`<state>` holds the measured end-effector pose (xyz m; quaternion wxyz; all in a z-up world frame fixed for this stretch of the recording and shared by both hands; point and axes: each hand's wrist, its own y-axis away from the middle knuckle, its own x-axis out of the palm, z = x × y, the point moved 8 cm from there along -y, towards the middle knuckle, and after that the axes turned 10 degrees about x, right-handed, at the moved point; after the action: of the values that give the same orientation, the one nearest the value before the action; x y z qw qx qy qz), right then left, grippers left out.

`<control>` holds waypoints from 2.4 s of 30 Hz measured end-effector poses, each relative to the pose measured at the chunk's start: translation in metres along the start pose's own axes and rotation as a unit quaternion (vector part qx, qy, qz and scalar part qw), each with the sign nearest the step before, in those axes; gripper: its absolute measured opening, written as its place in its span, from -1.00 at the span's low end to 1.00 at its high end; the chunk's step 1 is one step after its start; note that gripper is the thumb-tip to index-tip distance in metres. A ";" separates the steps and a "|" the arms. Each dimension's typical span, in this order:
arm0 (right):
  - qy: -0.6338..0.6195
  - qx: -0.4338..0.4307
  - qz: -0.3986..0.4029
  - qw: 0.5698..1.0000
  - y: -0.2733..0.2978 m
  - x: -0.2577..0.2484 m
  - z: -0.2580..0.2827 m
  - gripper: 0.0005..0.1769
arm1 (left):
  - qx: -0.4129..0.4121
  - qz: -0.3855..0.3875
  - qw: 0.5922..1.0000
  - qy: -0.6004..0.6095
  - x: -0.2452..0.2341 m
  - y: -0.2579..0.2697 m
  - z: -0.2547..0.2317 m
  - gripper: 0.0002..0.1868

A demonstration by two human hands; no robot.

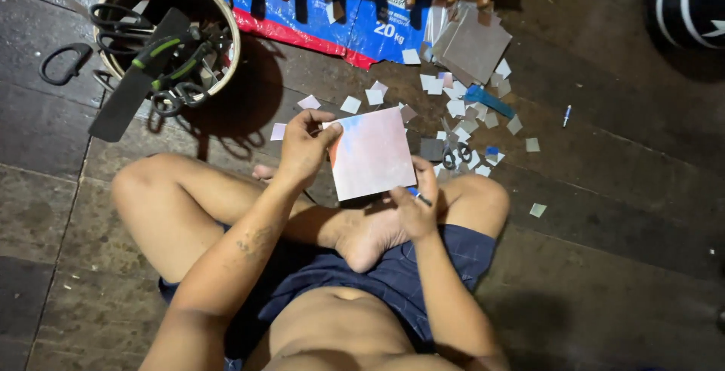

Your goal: Marking and cutting reflective sheets to size for insertion into wooden frames.

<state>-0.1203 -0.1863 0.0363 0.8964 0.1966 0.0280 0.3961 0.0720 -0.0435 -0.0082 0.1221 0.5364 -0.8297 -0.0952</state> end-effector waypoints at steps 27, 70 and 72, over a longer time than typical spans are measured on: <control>-0.106 0.041 -0.097 0.989 -0.020 -0.022 0.010 -0.88 | 0.159 0.021 0.937 -0.309 -0.010 0.005 0.003 -0.76; 0.254 0.095 -0.015 0.962 -0.069 0.001 -0.044 -0.77 | -0.002 0.063 0.970 -0.237 -0.020 0.012 0.031 -0.68; 0.249 0.094 -0.019 0.964 -0.068 0.003 -0.040 -0.77 | -0.003 0.075 0.967 -0.245 -0.017 0.011 0.028 -0.71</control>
<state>-0.0788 -0.2123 -0.0262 0.8461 0.1750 0.2912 0.4106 0.0607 -0.0231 -0.0334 -0.0760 0.4326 -0.8719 -0.2165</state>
